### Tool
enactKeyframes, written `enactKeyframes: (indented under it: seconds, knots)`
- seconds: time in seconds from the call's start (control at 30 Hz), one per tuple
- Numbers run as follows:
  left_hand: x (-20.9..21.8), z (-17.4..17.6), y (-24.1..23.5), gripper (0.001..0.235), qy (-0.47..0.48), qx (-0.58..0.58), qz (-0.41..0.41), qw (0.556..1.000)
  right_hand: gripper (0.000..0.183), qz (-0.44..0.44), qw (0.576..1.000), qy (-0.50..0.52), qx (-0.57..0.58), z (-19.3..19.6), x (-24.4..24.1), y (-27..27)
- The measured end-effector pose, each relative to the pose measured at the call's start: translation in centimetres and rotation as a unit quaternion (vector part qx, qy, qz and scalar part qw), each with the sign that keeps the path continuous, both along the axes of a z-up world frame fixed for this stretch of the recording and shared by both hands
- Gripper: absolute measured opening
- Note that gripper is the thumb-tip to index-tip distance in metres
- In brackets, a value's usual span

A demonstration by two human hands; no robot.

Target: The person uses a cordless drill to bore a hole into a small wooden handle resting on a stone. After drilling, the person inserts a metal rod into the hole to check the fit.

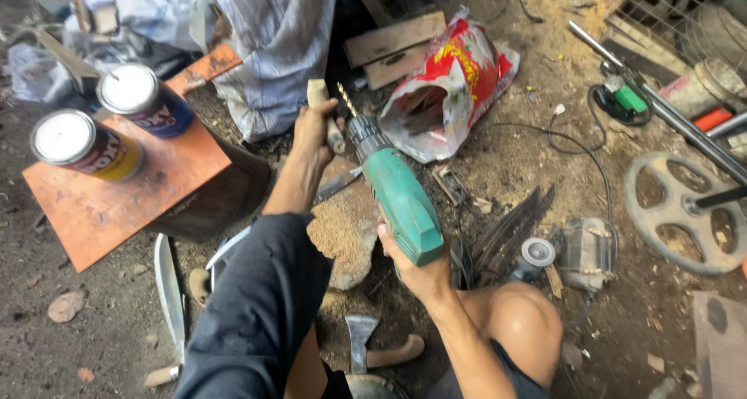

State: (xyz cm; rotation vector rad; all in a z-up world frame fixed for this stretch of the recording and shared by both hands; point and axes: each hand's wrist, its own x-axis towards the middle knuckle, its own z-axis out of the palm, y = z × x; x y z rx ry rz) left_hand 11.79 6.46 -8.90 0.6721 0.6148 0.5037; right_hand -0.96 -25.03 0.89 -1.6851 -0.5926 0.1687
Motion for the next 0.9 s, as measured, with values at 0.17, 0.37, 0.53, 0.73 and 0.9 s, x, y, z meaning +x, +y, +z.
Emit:
enactKeyframes:
  seconds: [0.17, 0.37, 0.53, 0.73, 0.9]
  knots:
    - [-1.0, -2.7, 0.4, 0.024, -0.083, -0.177, -0.006, 0.981, 0.023, -0.007, 0.997, 0.056, -0.055, 0.3, -0.2, 0.7]
    - [1.3, -6.3, 5.1, 0.020, -0.144, -0.179, -0.021, 0.973, 0.030, 0.068, 0.996, 0.051, -0.006, 1.8, -1.1, 0.2]
    - [1.7, -7.2, 6.9, 0.025, -0.108, -0.171, 0.013, 0.979, 0.032, 0.103, 0.992, 0.066, -0.011, 3.3, -2.2, 0.1]
    - [1.6, -7.8, 8.6, 0.031, -0.083, -0.205, 0.035, 0.975, 0.026, 0.092, 0.991, 0.089, -0.048, 1.5, -2.8, -0.5]
    - [0.4, -5.6, 8.9, 0.035, -0.080, -0.176, 0.027, 0.981, 0.028, 0.092, 0.995, -0.010, -0.035, 1.3, -2.7, -0.6]
